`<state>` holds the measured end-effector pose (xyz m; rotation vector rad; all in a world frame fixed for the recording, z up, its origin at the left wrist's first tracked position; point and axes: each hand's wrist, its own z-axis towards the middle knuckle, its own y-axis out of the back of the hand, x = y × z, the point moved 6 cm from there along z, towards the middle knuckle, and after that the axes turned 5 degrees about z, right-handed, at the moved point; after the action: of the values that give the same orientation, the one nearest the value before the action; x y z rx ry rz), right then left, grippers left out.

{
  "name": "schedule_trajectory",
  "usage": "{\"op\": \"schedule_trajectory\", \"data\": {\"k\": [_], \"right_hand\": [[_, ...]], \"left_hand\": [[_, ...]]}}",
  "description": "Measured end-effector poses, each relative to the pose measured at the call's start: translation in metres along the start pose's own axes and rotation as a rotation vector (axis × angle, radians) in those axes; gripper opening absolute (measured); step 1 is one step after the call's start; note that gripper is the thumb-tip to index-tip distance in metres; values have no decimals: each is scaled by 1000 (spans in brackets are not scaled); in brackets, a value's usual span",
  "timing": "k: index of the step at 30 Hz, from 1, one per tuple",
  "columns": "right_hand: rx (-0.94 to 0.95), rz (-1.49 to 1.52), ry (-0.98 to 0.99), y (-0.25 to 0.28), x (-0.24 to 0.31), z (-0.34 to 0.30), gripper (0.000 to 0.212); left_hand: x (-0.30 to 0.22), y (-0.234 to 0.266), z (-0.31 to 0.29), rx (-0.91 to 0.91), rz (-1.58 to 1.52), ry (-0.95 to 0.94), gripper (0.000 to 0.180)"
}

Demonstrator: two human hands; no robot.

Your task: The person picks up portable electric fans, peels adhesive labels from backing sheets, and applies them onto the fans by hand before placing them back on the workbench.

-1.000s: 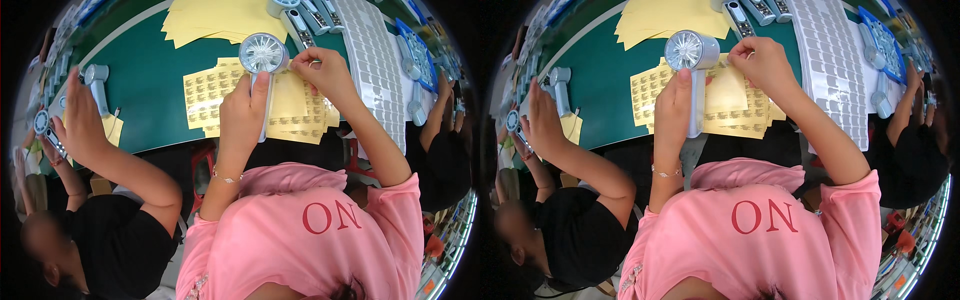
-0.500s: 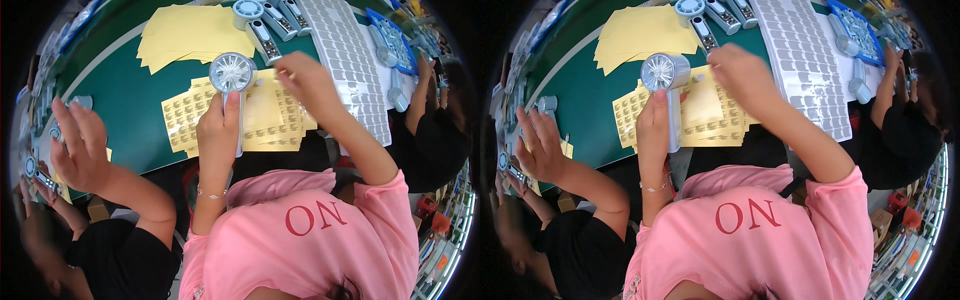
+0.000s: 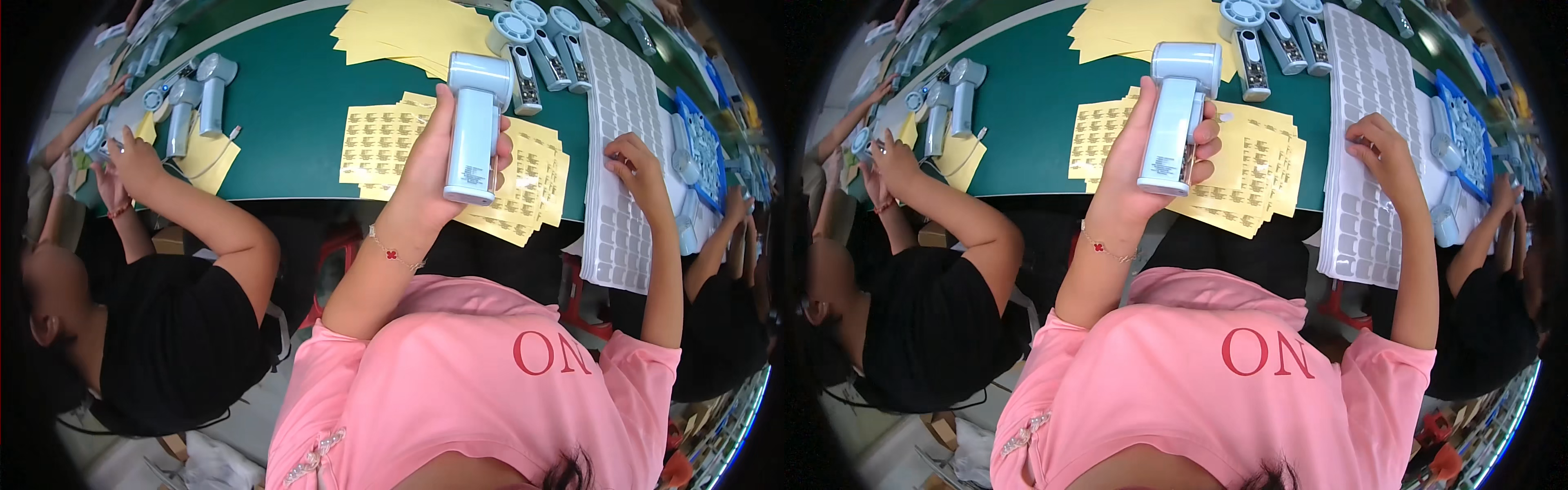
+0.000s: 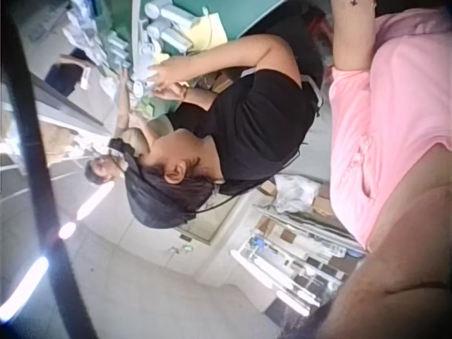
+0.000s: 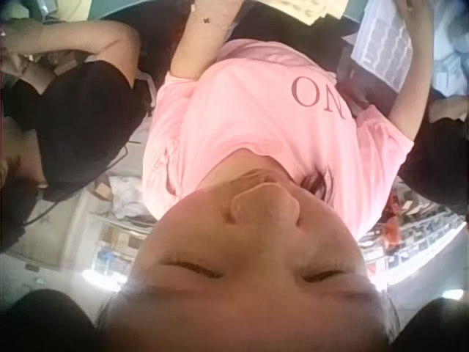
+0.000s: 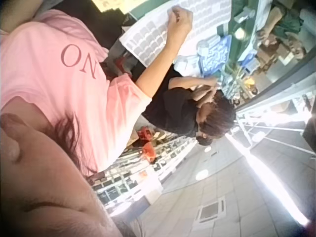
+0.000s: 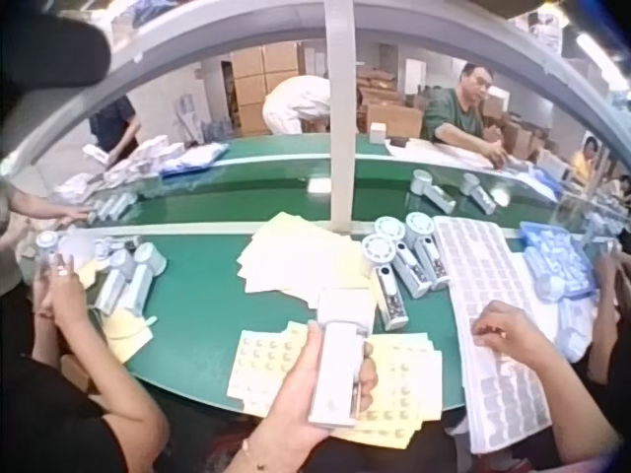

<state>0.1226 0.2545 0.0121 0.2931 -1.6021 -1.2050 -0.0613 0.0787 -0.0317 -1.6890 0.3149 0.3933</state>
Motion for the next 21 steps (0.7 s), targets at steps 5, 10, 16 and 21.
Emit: {"op": "schedule_trajectory", "data": {"k": [5, 10, 16, 21], "right_hand": [[119, -30, 35, -3, 1, 6, 16], [-25, -83, 183, -3, 2, -11, 21], [-159, -116, 202, 6, 3, -33, 9], [-470, 638, -81, 23, -1, -71, 25]], "left_hand": [[7, -6, -2, 40, -49, 45, 68], [2, -12, -7, -81, 118, -82, 59], [-11, -16, -19, 1, 86, -100, 41], [-19, -7, -26, -131, 216, -157, 38]]}}
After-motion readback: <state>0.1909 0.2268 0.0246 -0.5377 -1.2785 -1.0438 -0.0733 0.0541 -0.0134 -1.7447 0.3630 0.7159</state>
